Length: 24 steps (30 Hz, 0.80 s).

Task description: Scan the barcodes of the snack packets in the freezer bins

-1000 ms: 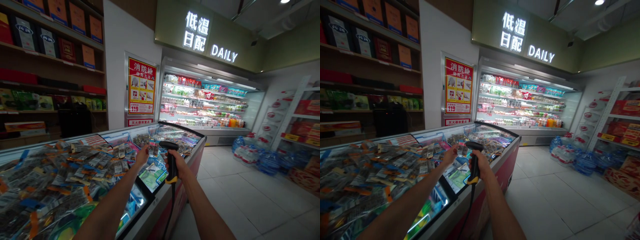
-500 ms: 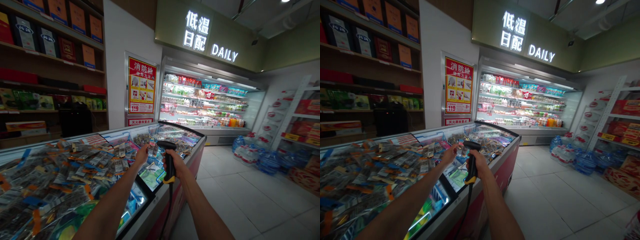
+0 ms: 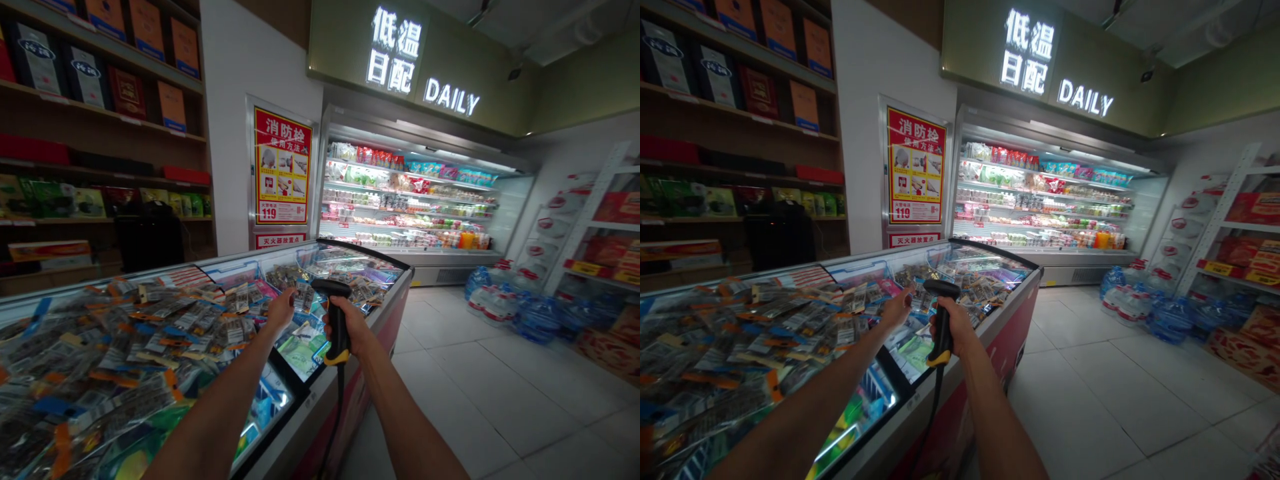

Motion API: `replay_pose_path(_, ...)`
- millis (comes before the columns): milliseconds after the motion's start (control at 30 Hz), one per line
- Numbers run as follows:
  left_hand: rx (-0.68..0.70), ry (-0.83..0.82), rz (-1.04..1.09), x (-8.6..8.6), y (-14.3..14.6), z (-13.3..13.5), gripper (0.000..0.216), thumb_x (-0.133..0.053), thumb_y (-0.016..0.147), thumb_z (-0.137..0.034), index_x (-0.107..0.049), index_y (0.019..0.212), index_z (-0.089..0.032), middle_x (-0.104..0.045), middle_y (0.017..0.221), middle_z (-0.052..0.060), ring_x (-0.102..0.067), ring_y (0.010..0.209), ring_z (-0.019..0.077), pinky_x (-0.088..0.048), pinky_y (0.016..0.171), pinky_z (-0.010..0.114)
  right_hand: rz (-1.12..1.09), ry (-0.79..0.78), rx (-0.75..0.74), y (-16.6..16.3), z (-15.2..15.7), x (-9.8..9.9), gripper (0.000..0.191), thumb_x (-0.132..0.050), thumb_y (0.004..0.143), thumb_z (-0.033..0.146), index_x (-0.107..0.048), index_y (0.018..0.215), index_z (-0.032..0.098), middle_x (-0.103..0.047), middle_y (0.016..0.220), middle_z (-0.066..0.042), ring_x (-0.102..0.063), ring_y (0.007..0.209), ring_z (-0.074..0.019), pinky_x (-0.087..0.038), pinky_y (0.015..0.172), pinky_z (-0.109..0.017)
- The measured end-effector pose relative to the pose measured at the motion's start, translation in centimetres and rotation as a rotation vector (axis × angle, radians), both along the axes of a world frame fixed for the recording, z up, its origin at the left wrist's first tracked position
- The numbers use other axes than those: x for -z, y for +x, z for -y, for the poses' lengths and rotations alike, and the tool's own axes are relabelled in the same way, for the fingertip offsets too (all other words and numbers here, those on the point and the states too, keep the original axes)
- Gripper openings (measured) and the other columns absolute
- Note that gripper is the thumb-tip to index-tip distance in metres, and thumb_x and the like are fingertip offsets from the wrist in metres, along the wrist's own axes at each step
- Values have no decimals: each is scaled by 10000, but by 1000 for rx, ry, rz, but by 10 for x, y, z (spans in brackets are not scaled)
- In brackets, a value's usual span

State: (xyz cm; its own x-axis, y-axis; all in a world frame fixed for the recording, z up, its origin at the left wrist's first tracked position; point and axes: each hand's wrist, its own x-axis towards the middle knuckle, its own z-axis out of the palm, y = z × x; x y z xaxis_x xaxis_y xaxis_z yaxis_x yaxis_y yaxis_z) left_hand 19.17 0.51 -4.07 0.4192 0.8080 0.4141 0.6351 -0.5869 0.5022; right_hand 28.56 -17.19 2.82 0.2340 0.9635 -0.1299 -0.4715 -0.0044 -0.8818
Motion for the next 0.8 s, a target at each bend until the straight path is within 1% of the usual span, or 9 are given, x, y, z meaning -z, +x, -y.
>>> replay_pose_path(233,-40,-4,-60,0,2,-2,406,-395,667,-57,-503,1025,-215,-613,755,-5,-553,696,135,-343,686,254,-2,6,3,-1,0,-5,191,-494,683,350,-498,688,159,-508,431,36,-458,325,-87,-330,334,-195)
replay_pose_path(367,-89,-67,-103,-8,-5,-5,380,-411,678,-107,-514,1024,-227,-630,842,23,-562,815,179,-334,745,310,30,-12,99,13,-3,3,195,-497,677,356,-493,677,161,-507,427,33,-459,322,-92,-326,320,-196)
replay_pose_path(433,-141,-97,-154,-13,-11,-6,406,-420,665,-105,-517,1039,-230,-625,913,43,-545,890,205,-325,774,349,31,-32,140,22,-3,8,194,-494,680,353,-492,673,159,-509,430,30,-459,323,-93,-333,322,-199)
replay_pose_path(500,-195,-99,-225,-18,-18,-6,392,-426,659,-107,-545,1016,-218,-614,946,68,-532,916,229,-318,790,389,16,-45,163,29,-1,13,186,-491,684,345,-487,666,160,-506,428,30,-455,323,-89,-333,324,-196)
replay_pose_path(600,-311,0,-314,-21,-23,-2,297,-414,696,-158,-603,924,-177,-586,970,127,-508,932,275,-317,785,438,-4,-48,188,38,4,18,179,-489,688,341,-479,651,166,-499,423,33,-449,327,-86,-334,324,-194)
replay_pose_path(667,-397,113,-340,-19,-19,0,295,-385,726,-177,-618,905,-149,-532,1070,164,-455,998,306,-311,794,460,-16,-50,208,42,7,19,184,-493,687,347,-476,642,169,-486,415,39,-442,324,-84,-335,323,-194)
replay_pose_path(700,-401,168,-351,-17,-15,1,307,-370,740,-179,-617,917,-143,-492,1136,169,-414,1046,313,-298,816,469,-19,-53,218,44,9,20,186,-494,686,350,-479,644,169,-483,413,41,-440,323,-84,-335,322,-193)
replay_pose_path(733,-369,208,-368,-13,-10,3,319,-356,750,-175,-612,940,-145,-452,1195,161,-371,1092,310,-275,849,476,-21,-58,226,45,10,20,188,-497,685,353,-482,648,169,-482,412,40,-440,322,-84,-335,321,-193)
replay_pose_path(800,-238,221,-421,-6,0,4,340,-345,761,-167,-593,993,-173,-413,1254,124,-308,1151,290,-213,910,488,-18,-68,239,48,11,21,191,-500,683,356,-491,664,166,-490,418,36,-442,324,-85,-337,321,-194)
